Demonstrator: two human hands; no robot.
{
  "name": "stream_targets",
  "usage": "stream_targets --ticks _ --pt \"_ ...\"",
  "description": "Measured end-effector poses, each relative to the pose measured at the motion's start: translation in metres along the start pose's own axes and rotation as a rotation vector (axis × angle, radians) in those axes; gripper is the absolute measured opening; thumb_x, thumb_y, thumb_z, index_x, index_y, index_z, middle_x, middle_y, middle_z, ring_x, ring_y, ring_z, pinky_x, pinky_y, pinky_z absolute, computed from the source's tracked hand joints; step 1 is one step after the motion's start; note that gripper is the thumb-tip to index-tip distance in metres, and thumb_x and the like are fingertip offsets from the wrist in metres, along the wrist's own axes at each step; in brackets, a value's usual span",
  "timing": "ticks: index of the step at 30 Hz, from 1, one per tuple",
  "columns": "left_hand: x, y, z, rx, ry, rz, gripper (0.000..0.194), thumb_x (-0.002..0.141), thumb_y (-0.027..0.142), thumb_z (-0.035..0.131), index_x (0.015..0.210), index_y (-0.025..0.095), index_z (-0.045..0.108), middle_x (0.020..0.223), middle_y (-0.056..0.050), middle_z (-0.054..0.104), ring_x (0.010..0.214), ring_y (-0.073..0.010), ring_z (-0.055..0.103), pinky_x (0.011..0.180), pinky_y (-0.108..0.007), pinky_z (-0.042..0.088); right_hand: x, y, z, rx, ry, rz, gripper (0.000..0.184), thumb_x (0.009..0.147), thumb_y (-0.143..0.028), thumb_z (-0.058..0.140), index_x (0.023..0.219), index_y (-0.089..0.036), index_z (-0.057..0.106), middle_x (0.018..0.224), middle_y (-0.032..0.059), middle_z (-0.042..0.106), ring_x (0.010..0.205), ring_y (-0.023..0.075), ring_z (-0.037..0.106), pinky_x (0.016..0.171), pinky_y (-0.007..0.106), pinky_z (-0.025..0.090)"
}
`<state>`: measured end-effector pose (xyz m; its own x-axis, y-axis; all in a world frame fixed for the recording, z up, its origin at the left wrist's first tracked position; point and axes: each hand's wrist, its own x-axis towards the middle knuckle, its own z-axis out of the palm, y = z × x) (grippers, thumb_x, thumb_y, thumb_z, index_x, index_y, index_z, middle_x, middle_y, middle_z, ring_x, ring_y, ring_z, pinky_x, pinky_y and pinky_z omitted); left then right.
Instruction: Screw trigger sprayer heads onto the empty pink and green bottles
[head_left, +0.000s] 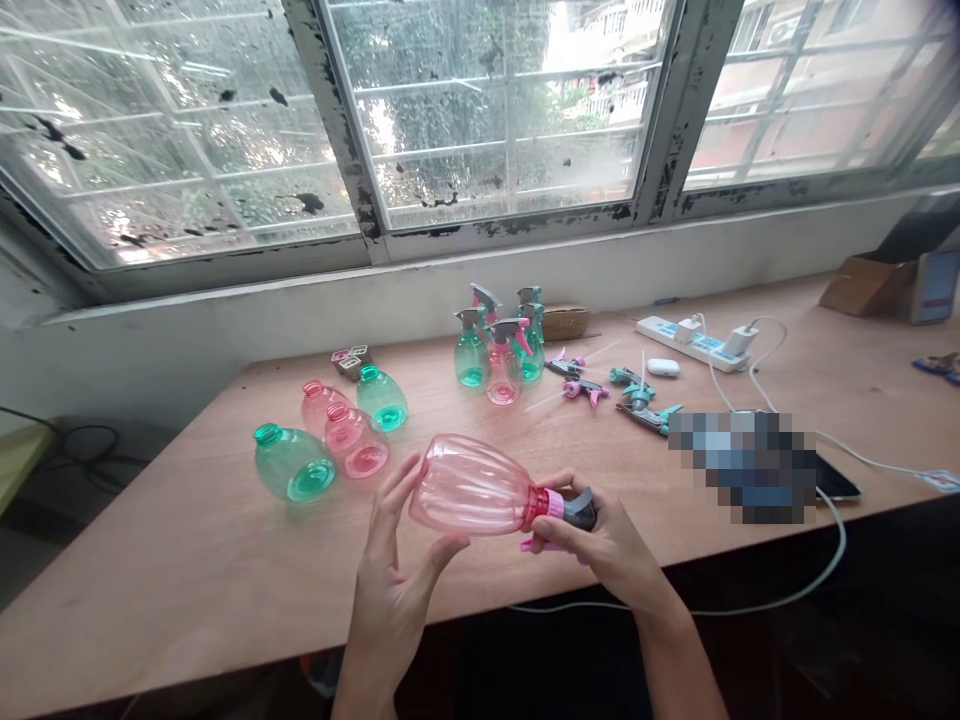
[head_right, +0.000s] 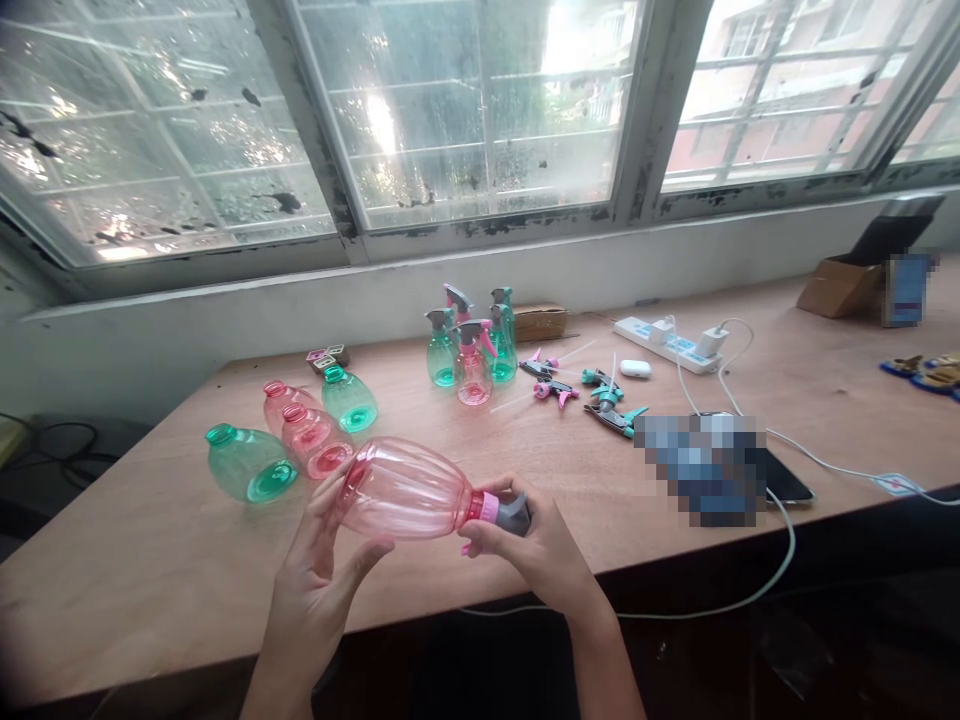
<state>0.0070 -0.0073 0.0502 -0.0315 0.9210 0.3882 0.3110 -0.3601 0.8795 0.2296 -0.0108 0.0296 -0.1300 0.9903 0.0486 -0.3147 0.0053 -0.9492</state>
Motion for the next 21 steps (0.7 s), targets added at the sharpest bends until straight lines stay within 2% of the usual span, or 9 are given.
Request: stream_targets --ticks 3,7,11,14,17,21 --pt "-0.002 -0.002 -0.005 0.100 -0.039 0.071 0.058 0.086 0.033 0.074 0.138 0.039 0.051 0.150 0.000 0.048 0.145 -0.0250 0.037 0.122 -0.043 0.027 0.000 0.000 -0.003 0.044 0.013 0.010 0.034 0.075 -0.036 0.087 0.094 -0.018 0.066 0.068 -0.0009 0.076 0.062 0.0185 0.075 0.068 0.032 0.064" --pt "-0.004 -0.005 -0.004 -0.009 -0.069 -0.002 0.068 0.078 0.034 0.081 0.138 0.034 0.049 0.144 -0.005 0.056 0.139 -0.0298 0.046 0.120 -0.048 0.029 -0.002 -0.002 -0.002 0.067 0.005 0.013 0.031 0.077 -0.036 0.086 0.092 -0.017 0.066 0.066 -0.0004 0.076 0.060 0.0177 0.073 0.067 0.034 0.065" --pt "-0.002 0.003 0.005 -0.211 0.052 -0.054 0.048 0.079 0.043 0.079 0.119 0.029 0.058 0.144 -0.008 0.056 0.140 -0.0331 0.045 0.116 -0.051 0.035 -0.002 -0.002 0.001 0.073 -0.030 0.027 0.030 0.079 -0.036 0.084 0.092 -0.018 0.064 0.062 -0.0022 0.074 0.058 0.0176 0.072 0.068 0.037 0.066" --pt "-0.001 0.010 0.006 -0.177 0.068 -0.006 0.038 0.083 0.036 0.076 0.117 0.030 0.062 0.148 -0.006 0.052 0.144 -0.0312 0.039 0.120 -0.051 0.029 -0.001 -0.001 0.000 0.094 -0.049 0.017 0.029 0.079 -0.037 0.083 0.089 -0.019 0.063 0.067 -0.0016 0.075 0.057 0.0164 0.072 0.064 0.033 0.064" --pt "-0.003 0.014 0.002 -0.153 0.017 0.010 0.045 0.084 0.029 0.076 0.126 0.034 0.061 0.147 -0.003 0.053 0.144 -0.0291 0.040 0.121 -0.048 0.029 -0.001 0.000 -0.004 0.114 -0.056 0.004 0.029 0.081 -0.037 0.082 0.089 -0.019 0.061 0.071 0.0000 0.077 0.057 0.0159 0.072 0.059 0.029 0.061" --pt "-0.008 0.013 -0.003 -0.189 -0.014 -0.028 0.059 0.080 0.030 0.079 0.134 0.035 0.056 0.145 -0.004 0.056 0.142 -0.0297 0.044 0.120 -0.044 0.033 -0.002 0.002 -0.007 0.118 -0.073 0.016 0.030 0.082 -0.037 0.082 0.094 -0.018 0.061 0.063 -0.0002 0.076 0.058 0.0174 0.073 0.059 0.029 0.060"
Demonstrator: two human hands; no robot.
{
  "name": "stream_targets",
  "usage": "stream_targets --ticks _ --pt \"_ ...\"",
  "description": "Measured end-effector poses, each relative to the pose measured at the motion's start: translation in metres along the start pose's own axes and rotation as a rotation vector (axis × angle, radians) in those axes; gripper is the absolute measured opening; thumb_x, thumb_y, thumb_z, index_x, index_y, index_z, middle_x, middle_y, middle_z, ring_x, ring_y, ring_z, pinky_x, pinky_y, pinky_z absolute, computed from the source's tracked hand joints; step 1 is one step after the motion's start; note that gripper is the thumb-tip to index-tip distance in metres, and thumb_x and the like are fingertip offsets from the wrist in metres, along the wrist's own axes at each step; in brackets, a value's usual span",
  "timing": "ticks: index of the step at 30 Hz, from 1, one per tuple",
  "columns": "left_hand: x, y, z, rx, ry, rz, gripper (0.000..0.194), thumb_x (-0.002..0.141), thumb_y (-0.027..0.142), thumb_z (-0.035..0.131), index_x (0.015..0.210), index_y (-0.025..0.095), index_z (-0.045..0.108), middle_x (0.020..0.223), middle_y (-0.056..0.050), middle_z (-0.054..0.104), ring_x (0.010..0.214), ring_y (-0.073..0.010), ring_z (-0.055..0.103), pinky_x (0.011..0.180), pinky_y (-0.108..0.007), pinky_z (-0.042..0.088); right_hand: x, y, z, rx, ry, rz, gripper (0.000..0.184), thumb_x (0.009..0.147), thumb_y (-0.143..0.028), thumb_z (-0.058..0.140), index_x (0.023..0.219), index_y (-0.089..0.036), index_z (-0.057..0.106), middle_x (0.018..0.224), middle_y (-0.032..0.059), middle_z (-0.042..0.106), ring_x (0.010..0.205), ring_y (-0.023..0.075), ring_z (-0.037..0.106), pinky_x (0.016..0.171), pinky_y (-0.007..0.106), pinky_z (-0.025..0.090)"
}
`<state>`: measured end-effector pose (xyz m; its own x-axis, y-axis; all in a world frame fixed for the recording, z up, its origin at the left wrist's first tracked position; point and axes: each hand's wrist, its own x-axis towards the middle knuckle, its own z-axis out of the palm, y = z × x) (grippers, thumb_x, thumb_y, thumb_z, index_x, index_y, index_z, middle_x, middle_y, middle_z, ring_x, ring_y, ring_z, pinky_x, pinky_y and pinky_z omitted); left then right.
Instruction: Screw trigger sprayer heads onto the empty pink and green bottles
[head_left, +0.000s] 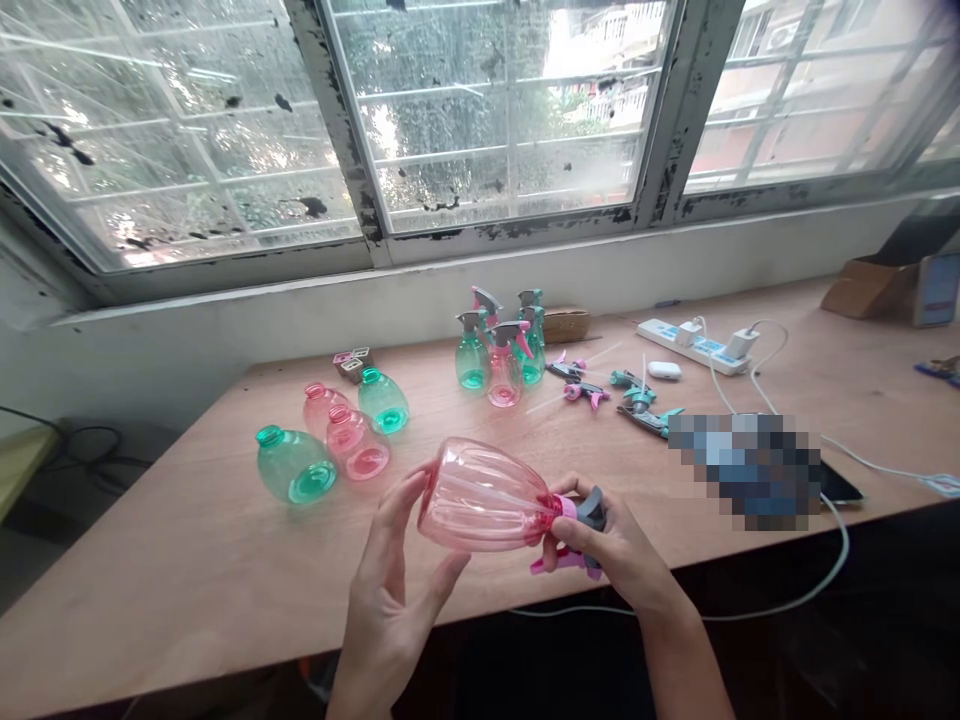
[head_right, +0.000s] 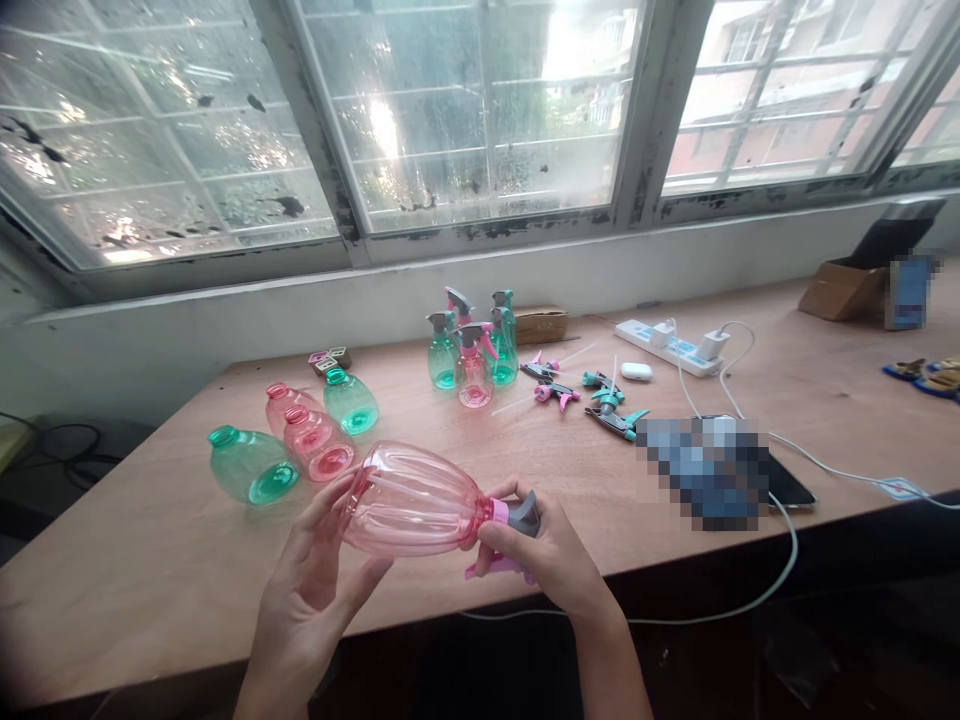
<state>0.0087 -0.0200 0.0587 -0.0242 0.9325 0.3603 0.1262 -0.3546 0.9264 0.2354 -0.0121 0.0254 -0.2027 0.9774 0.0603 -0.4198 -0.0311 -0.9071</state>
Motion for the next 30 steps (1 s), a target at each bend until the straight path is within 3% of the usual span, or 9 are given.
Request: stream_targets --ticks 4,6,9,12,16,18,22,26,30 --pt "0.005 -0.003 0.005 -0.039 0.044 0.063 0.056 0.075 0.041 0.083 0.125 0.030 0.060 0.143 -0.007 0.055 0.141 -0.0329 0.043 0.117 -0.046 0.036 0.001 -0.001 0.005 0.002 0.012 0.020 0.033 0.075 -0.033 0.087 0.091 -0.018 0.064 0.066 -0.0012 0.076 0.059 0.0174 0.073 0.069 0.036 0.064" --pt "0.008 -0.004 0.009 -0.021 0.108 0.053 0.046 0.078 0.040 0.080 0.120 0.029 0.063 0.143 -0.007 0.056 0.142 -0.0326 0.042 0.119 -0.050 0.032 0.002 -0.001 0.007 0.005 0.029 0.019 0.032 0.075 -0.035 0.087 0.089 -0.019 0.063 0.069 -0.0005 0.077 0.058 0.0175 0.073 0.066 0.036 0.064" --pt "0.008 -0.003 0.010 0.013 0.082 0.054 0.040 0.085 0.033 0.074 0.123 0.033 0.064 0.151 -0.004 0.050 0.147 -0.0303 0.036 0.122 -0.051 0.026 0.004 -0.002 0.007 0.048 0.046 -0.008 0.033 0.079 -0.041 0.082 0.089 -0.020 0.059 0.071 0.0008 0.077 0.055 0.0176 0.071 0.058 0.032 0.061" --pt "0.003 -0.003 0.006 -0.054 0.025 -0.029 0.053 0.084 0.034 0.074 0.134 0.038 0.057 0.149 -0.003 0.054 0.145 -0.0287 0.040 0.122 -0.050 0.027 0.004 -0.002 0.007 0.057 0.014 -0.021 0.032 0.082 -0.044 0.079 0.092 -0.021 0.058 0.070 0.0013 0.077 0.054 0.0183 0.071 0.054 0.030 0.058" --pt "0.001 -0.008 0.004 -0.103 0.041 -0.089 0.074 0.071 0.055 0.081 0.134 0.028 0.052 0.144 -0.012 0.057 0.141 -0.0359 0.044 0.118 -0.054 0.031 0.002 -0.002 0.012 -0.114 0.059 -0.040 0.031 0.076 -0.034 0.086 0.092 -0.020 0.064 0.075 0.0008 0.076 0.067 0.0199 0.075 0.064 0.029 0.058" --pt "0.004 -0.009 0.005 -0.091 0.091 -0.125 0.071 0.070 0.059 0.080 0.127 0.026 0.053 0.142 -0.014 0.058 0.139 -0.0379 0.047 0.115 -0.057 0.035 0.002 -0.002 0.015 -0.121 0.087 -0.049 0.031 0.075 -0.033 0.088 0.091 -0.020 0.065 0.076 -0.0004 0.075 0.066 0.0188 0.074 0.067 0.031 0.060" --pt "0.007 -0.004 0.009 -0.038 0.091 -0.117 0.055 0.077 0.043 0.080 0.126 0.030 0.058 0.147 -0.008 0.055 0.143 -0.0336 0.043 0.119 -0.052 0.031 0.004 0.000 0.016 0.058 0.083 -0.021 0.034 0.080 -0.042 0.082 0.092 -0.020 0.059 0.072 -0.0004 0.075 0.051 0.0158 0.069 0.055 0.032 0.062" --pt "0.002 0.001 0.006 -0.048 0.069 -0.089 0.055 0.078 0.034 0.081 0.128 0.037 0.060 0.151 -0.002 0.053 0.146 -0.0303 0.039 0.122 -0.049 0.028 0.005 0.000 0.013 0.123 0.039 0.025 0.035 0.082 -0.045 0.079 0.091 -0.019 0.058 0.068 0.0000 0.074 0.048 0.0154 0.068 0.049 0.030 0.059" --pt "0.001 -0.003 0.000 -0.134 0.081 -0.146 0.071 0.069 0.056 0.083 0.128 0.028 0.057 0.137 -0.010 0.064 0.138 -0.0347 0.048 0.118 -0.052 0.033 0.001 -0.002 0.015 -0.063 0.078 -0.008 0.034 0.074 -0.039 0.087 0.092 -0.020 0.065 0.069 -0.0023 0.072 0.057 0.0172 0.068 0.058 0.032 0.058"
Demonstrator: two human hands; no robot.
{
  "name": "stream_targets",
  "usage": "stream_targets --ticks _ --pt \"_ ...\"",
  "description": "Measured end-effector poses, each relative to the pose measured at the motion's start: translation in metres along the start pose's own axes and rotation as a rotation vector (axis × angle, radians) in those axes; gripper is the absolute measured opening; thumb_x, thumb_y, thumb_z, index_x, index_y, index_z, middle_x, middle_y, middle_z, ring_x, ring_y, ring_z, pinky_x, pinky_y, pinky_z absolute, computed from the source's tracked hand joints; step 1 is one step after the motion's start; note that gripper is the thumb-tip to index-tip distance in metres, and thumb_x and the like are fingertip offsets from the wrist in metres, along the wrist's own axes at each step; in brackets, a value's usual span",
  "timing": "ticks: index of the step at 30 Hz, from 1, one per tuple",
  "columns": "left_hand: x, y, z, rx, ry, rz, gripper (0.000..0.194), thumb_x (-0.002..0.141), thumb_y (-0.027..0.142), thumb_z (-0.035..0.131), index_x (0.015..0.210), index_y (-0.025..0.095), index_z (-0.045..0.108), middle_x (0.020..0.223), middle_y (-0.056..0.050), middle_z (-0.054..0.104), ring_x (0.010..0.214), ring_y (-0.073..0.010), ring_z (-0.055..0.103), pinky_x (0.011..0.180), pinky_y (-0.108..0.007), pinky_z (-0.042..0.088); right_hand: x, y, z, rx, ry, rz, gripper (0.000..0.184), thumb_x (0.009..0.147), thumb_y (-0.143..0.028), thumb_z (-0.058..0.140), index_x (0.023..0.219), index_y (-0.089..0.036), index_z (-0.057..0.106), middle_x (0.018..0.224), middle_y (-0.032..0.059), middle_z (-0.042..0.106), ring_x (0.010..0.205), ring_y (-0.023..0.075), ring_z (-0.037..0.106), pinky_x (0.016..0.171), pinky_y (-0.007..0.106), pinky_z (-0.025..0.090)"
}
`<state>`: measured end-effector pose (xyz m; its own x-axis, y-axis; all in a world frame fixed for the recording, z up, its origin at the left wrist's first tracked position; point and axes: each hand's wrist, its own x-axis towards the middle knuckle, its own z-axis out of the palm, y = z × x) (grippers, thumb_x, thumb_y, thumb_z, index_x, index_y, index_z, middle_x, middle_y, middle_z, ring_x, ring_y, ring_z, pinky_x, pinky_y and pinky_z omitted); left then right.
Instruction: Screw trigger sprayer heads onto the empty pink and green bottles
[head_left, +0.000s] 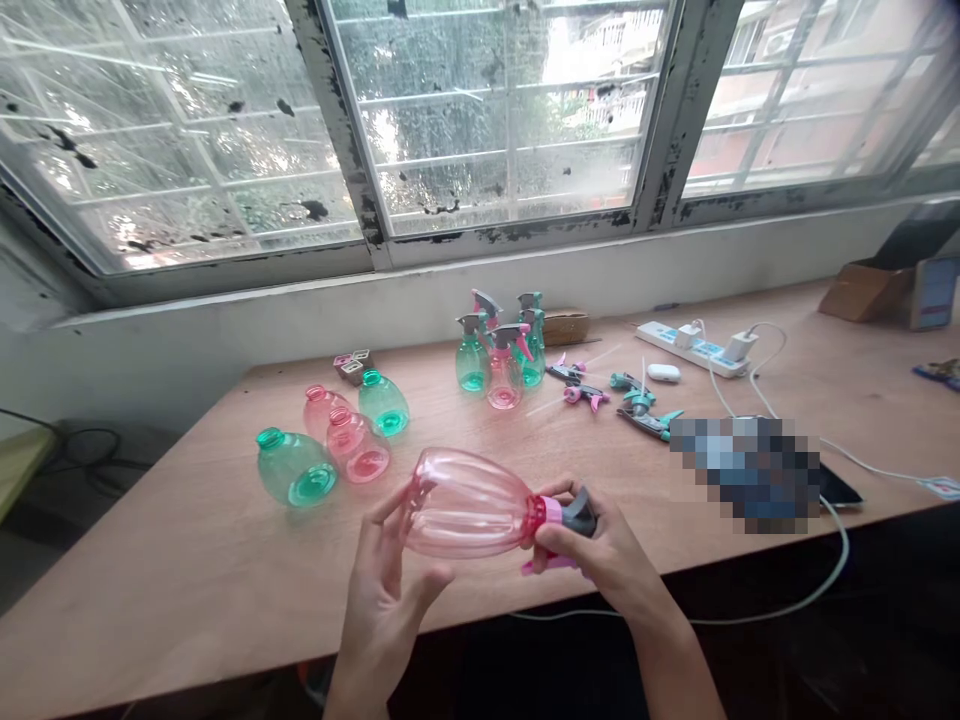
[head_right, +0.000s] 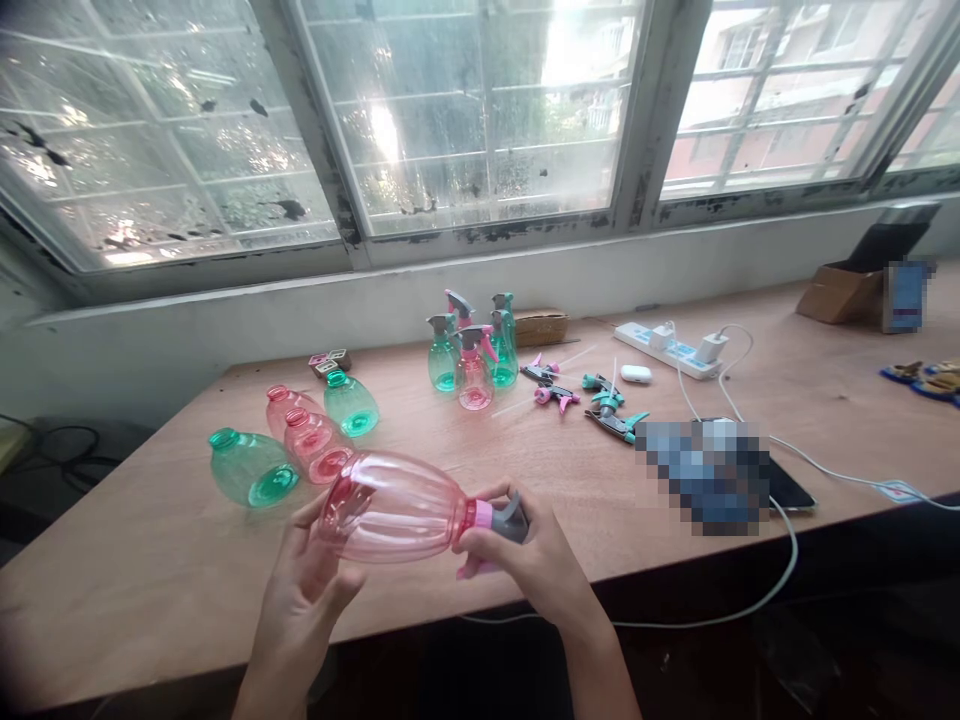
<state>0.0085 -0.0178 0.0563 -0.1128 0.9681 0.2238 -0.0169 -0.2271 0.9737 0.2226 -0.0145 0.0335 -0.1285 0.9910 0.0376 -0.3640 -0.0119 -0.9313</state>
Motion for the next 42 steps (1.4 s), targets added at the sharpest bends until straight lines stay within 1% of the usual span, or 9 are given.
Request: stream_targets --ticks 3,10,15,19,25,31,34,39,42 --pt "0.007 -0.004 0.000 -0.138 0.053 0.023 0.075 0.067 0.073 0.073 0.121 0.024 0.059 0.134 -0.013 0.064 0.130 -0.0348 0.055 0.107 -0.048 0.046 -0.002 0.001 0.003 -0.252 0.037 -0.085 0.035 0.065 -0.034 0.093 0.093 -0.023 0.074 0.072 -0.0033 0.069 0.067 0.0179 0.064 0.060 0.027 0.052" --pt "0.018 -0.001 0.008 -0.254 0.411 0.005 0.034 0.088 0.052 0.061 0.108 0.026 0.068 0.106 -0.001 0.071 0.102 -0.0231 0.065 0.090 -0.037 0.051 0.004 0.004 0.001 -0.282 -0.001 -0.175 0.023 0.088 -0.042 0.073 0.104 -0.026 0.073 0.091 0.0002 0.071 0.090 0.0226 0.065 0.081 0.032 0.048" --pt "0.015 0.004 0.012 -0.269 0.366 -0.001 0.039 0.084 0.050 0.066 0.113 0.024 0.070 0.114 -0.004 0.069 0.108 -0.0253 0.063 0.093 -0.038 0.050 0.011 0.009 0.000 -0.303 0.054 -0.190 0.023 0.089 -0.044 0.072 0.083 -0.022 0.070 0.078 -0.0018 0.065 0.080 0.0200 0.061 0.075 0.030 0.045" --pt "0.012 0.001 0.019 -0.214 0.335 0.068 0.038 0.083 0.042 0.070 0.117 0.026 0.068 0.123 -0.004 0.066 0.120 -0.0263 0.057 0.101 -0.036 0.045 0.016 0.014 0.004 -0.103 0.142 -0.119 0.032 0.086 -0.049 0.074 0.098 -0.021 0.068 0.079 0.0007 0.073 0.075 0.0204 0.066 0.071 0.030 0.049" --pt "0.011 -0.009 0.022 0.011 0.310 0.405 0.037 0.081 0.035 0.070 0.117 0.025 0.067 0.116 -0.005 0.066 0.119 -0.0279 0.058 0.102 -0.038 0.044 0.020 0.022 -0.004 -0.027 0.041 0.016 0.034 0.090 -0.050 0.069 0.085 -0.017 0.067 0.061 0.0021 0.073 0.057 0.0143 0.062 0.052 0.023 0.037" --pt "-0.001 0.001 0.025 0.281 0.124 0.769 0.045 0.078 0.030 0.070 0.121 0.016 0.065 0.116 -0.012 0.063 0.109 -0.0297 0.060 0.094 -0.041 0.049 0.020 0.032 -0.026 0.021 -0.105 0.179 0.047 0.091 -0.055 0.063 0.065 -0.016 0.064 0.053 0.0028 0.071 0.041 0.0090 0.048 0.041 0.021 0.027" --pt "0.000 -0.001 0.031 0.231 0.118 0.730 0.044 0.081 0.033 0.069 0.122 0.017 0.064 0.116 -0.012 0.062 0.111 -0.0294 0.059 0.096 -0.041 0.048 0.019 0.029 -0.028 -0.004 -0.081 0.160 0.048 0.093 -0.055 0.061 0.065 -0.016 0.065 0.051 0.0024 0.068 0.043 0.0100 0.049 0.042 0.022 0.029" --pt "0.013 -0.017 0.036 -0.027 0.282 0.471 0.038 0.089 0.045 0.061 0.121 0.024 0.066 0.123 -0.007 0.066 0.120 -0.0279 0.058 0.105 -0.040 0.042 0.010 0.008 -0.021 0.019 0.133 -0.028 0.038 0.091 -0.054 0.065 0.078 -0.018 0.067 0.062 0.0018 0.071 0.057 0.0152 0.061 0.058 0.025 0.047" --pt "0.020 -0.028 0.030 0.066 0.192 0.242 0.041 0.096 0.041 0.053 0.134 0.027 0.058 0.140 -0.006 0.061 0.131 -0.0251 0.052 0.110 -0.037 0.038 0.007 -0.015 -0.013 -0.085 0.217 -0.154 0.028 0.091 -0.049 0.067 0.094 -0.020 0.068 0.071 0.0018 0.073 0.066 0.0188 0.066 0.065 0.029 0.053"
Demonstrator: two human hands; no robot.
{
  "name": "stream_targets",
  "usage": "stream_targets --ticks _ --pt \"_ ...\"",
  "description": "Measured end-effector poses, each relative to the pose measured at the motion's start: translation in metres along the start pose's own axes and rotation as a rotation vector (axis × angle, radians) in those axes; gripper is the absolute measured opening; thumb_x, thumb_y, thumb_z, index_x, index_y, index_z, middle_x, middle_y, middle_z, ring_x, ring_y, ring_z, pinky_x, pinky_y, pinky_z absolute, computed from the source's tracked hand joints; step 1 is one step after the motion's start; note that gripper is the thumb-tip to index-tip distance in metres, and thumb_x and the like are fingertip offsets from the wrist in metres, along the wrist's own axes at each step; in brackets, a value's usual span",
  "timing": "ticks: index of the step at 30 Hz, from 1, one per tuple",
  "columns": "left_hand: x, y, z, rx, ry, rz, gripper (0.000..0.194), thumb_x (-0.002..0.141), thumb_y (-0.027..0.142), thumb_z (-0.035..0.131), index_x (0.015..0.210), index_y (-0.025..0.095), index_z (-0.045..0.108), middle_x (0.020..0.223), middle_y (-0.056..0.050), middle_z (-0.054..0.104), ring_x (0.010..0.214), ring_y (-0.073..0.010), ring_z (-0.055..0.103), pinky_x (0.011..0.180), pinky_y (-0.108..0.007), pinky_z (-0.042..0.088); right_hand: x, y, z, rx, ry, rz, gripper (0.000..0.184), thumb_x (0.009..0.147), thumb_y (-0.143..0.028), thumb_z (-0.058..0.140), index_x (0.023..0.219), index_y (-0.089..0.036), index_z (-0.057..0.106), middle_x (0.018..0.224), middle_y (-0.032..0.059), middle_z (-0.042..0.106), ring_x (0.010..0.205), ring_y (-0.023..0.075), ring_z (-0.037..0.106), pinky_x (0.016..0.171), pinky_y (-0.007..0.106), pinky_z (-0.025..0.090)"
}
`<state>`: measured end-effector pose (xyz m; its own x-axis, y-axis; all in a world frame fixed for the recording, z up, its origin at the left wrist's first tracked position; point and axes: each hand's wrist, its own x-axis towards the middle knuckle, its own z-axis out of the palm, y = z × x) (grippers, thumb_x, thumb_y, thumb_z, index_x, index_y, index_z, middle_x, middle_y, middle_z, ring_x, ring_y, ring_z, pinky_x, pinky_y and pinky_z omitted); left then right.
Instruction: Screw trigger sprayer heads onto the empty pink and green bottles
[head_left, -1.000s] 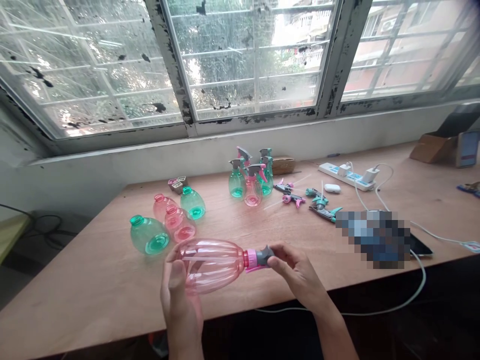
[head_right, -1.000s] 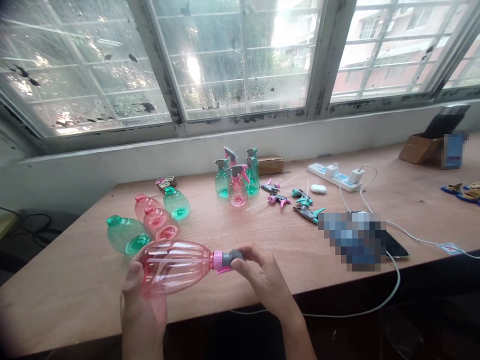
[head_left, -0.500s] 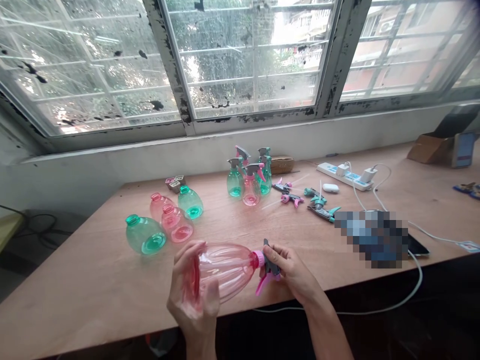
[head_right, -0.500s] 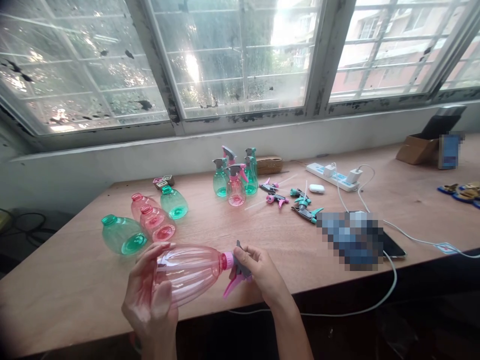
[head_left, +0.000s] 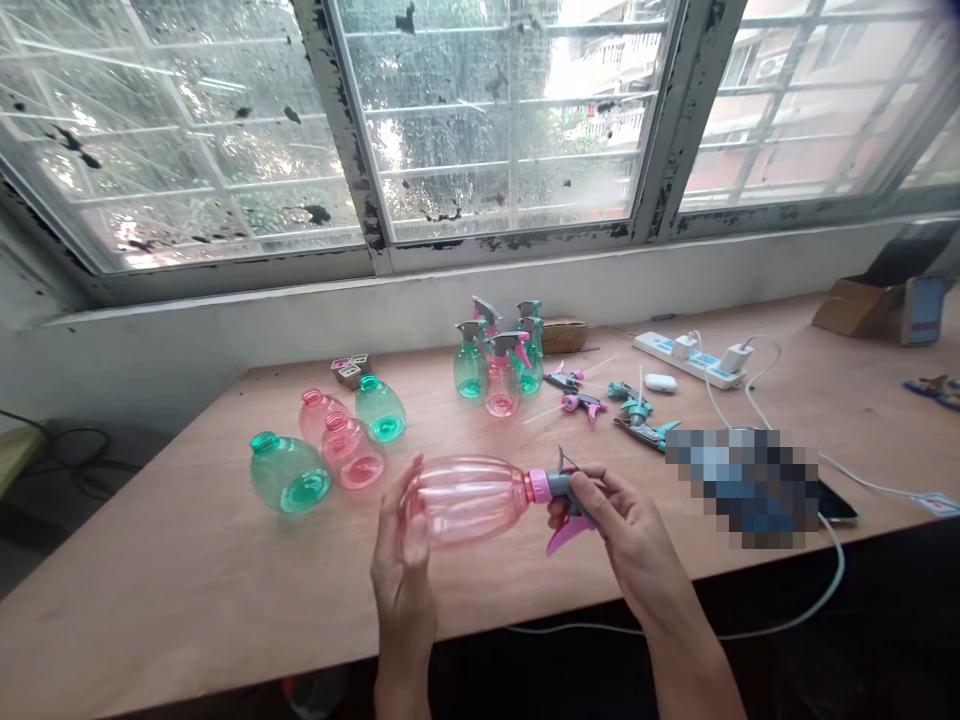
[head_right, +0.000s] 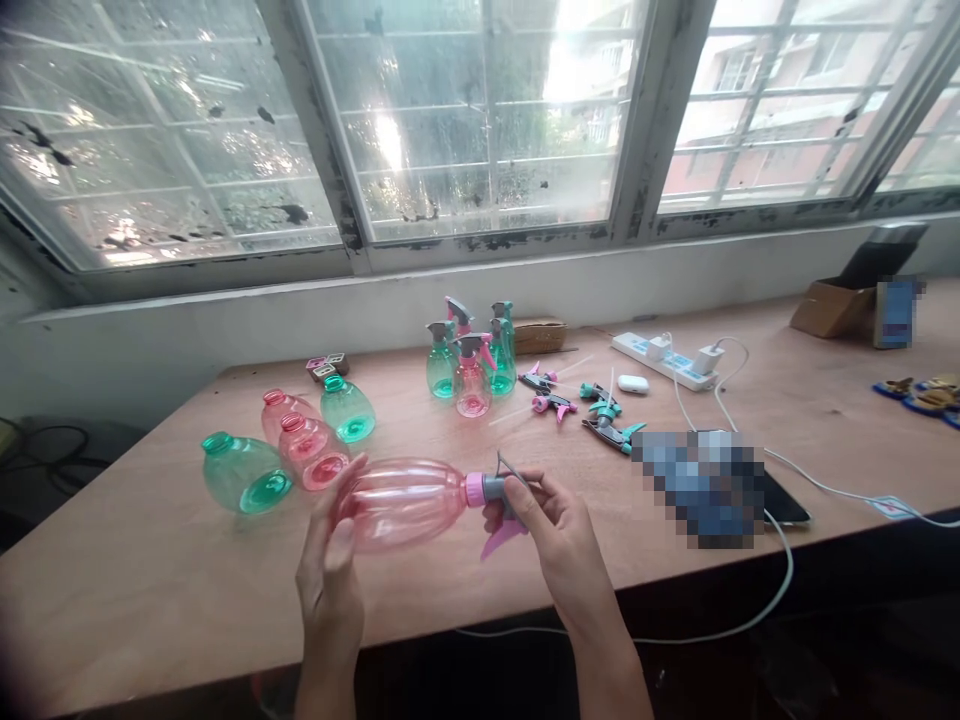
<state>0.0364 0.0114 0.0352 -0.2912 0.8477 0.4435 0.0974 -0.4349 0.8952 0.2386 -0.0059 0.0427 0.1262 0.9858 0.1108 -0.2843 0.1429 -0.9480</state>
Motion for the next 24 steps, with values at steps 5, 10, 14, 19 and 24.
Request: stream_targets --ticks 5,10,14,19,24 --pt "0.004 -0.033 -0.012 0.170 -0.212 -0.265 0.055 0.097 0.038 0.047 0.149 0.024 0.033 0.151 -0.011 0.047 0.136 -0.0224 0.048 0.114 -0.041 0.037 0.040 -0.051 0.039 -0.739 -0.021 -0.235 0.024 0.095 -0.045 0.062 0.087 -0.024 0.071 0.076 0.0009 0.076 0.072 0.0217 0.069 0.063 0.031 0.048" --pt "-0.001 -0.051 -0.021 0.269 -0.346 -0.352 0.058 0.095 0.043 0.054 0.145 0.017 0.041 0.152 -0.016 0.045 0.143 -0.0280 0.040 0.120 -0.048 0.027 0.127 -0.069 0.101 -1.412 -0.048 -0.346 0.024 0.099 -0.039 0.056 0.101 -0.019 0.070 0.098 0.0110 0.078 0.095 0.0302 0.071 0.074 0.036 0.051" --pt "-0.005 -0.051 -0.027 0.288 -0.413 -0.350 0.068 0.094 0.048 0.055 0.150 0.016 0.035 0.153 -0.016 0.043 0.145 -0.0263 0.036 0.122 -0.046 0.023 0.181 -0.056 0.131 -1.507 -0.087 -0.331 0.025 0.101 -0.036 0.057 0.111 -0.016 0.067 0.112 0.0111 0.073 0.101 0.0269 0.070 0.084 0.042 0.056" --pt "-0.004 -0.053 -0.030 0.282 -0.431 -0.338 0.068 0.094 0.049 0.055 0.150 0.016 0.035 0.150 -0.015 0.049 0.141 -0.0256 0.042 0.120 -0.045 0.027 0.217 -0.039 0.146 -1.579 -0.130 -0.265 0.029 0.097 -0.032 0.064 0.123 -0.018 0.062 0.125 0.0086 0.066 0.102 0.0246 0.069 0.086 0.045 0.059" --pt "-0.002 -0.057 -0.031 0.259 -0.403 -0.333 0.065 0.094 0.052 0.053 0.147 0.016 0.039 0.145 -0.016 0.056 0.138 -0.0268 0.048 0.118 -0.045 0.031 0.235 -0.035 0.150 -1.623 -0.154 -0.211 0.029 0.097 -0.031 0.064 0.124 -0.018 0.062 0.126 0.0090 0.066 0.103 0.0248 0.068 0.086 0.045 0.059"
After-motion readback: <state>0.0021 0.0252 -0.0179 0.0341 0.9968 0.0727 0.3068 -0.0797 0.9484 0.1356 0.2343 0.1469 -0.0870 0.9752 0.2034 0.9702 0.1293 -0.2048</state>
